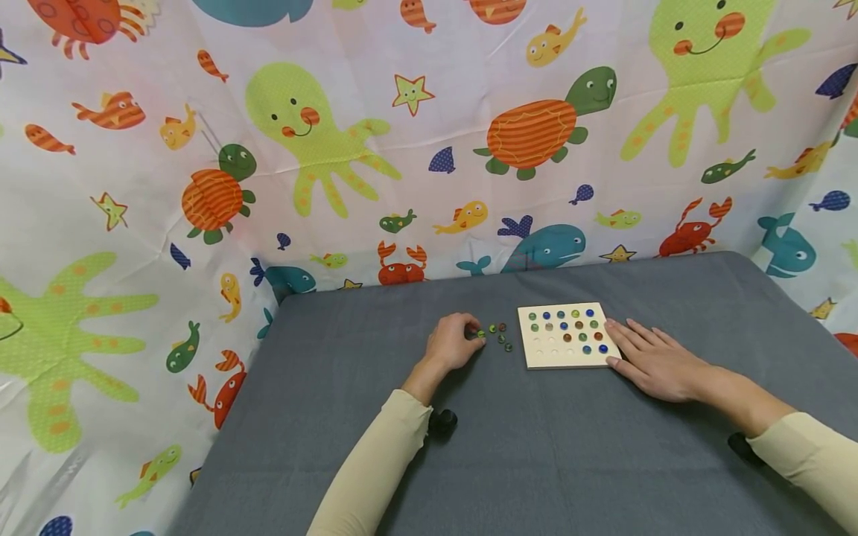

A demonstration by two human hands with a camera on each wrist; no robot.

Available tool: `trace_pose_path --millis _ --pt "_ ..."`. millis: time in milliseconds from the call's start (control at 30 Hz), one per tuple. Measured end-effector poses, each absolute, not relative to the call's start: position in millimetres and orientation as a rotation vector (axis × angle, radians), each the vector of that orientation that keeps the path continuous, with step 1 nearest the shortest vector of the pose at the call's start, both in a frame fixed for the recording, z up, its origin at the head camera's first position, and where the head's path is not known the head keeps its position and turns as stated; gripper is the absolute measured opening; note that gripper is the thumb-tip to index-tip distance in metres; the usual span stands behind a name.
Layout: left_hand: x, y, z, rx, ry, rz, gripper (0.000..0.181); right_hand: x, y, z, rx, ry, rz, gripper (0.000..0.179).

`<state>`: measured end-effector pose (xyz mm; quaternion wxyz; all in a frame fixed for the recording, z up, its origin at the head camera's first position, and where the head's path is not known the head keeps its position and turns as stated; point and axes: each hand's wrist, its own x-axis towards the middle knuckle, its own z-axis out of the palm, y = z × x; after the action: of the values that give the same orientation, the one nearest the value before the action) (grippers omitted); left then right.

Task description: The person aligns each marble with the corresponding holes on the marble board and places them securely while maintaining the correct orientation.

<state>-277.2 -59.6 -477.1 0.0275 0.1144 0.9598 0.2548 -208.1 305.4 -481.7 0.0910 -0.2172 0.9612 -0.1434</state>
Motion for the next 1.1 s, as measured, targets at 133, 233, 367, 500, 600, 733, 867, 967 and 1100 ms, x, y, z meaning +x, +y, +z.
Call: trace_pose_path --millis 133,233,367,500,600,733,867,967,1100 --pt "-277.6 -58.5 -479.0 0.347 2.961 0.794 0.022 -206.9 305.1 -481.2 -0.641 2.856 -0.423 0.077" --pt "-277.6 -57.6 -480.4 0.347 2.965 0.799 0.021 -205.8 305.0 -481.1 -0.642 2.857 -0.420 0.076" --pt "-276.5 -56.9 -481.5 0.360 2.983 0.800 0.020 -204.1 305.1 -481.1 -0.648 2.860 -0.428 0.076" --pt "-275.5 -56.4 -482.2 0.366 2.998 0.809 0.017 -202.6 305.1 -481.3 -0.650 2.862 -0.438 0.076" --pt "-275.4 -56.4 -482.9 0.368 3.003 0.814 0.016 -202.1 304.9 -482.0 -0.648 2.863 -0.439 0.076" --pt "-275.5 -56.7 -483.7 0.367 3.006 0.814 0.014 -202.0 304.4 -483.1 -0.642 2.865 -0.431 0.076" --pt "-275.0 -57.8 -483.6 0.364 3.006 0.815 0.013 -201.6 303.9 -483.3 -0.638 2.863 -0.432 0.076" --pt "-274.3 -59.1 -483.0 0.364 2.999 0.826 0.013 -201.2 303.5 -483.3 -0.638 2.862 -0.436 0.077" --pt "-273.1 -61.1 -481.5 0.373 2.979 0.863 0.012 -200.9 303.2 -483.5 -0.638 2.864 -0.436 0.077"
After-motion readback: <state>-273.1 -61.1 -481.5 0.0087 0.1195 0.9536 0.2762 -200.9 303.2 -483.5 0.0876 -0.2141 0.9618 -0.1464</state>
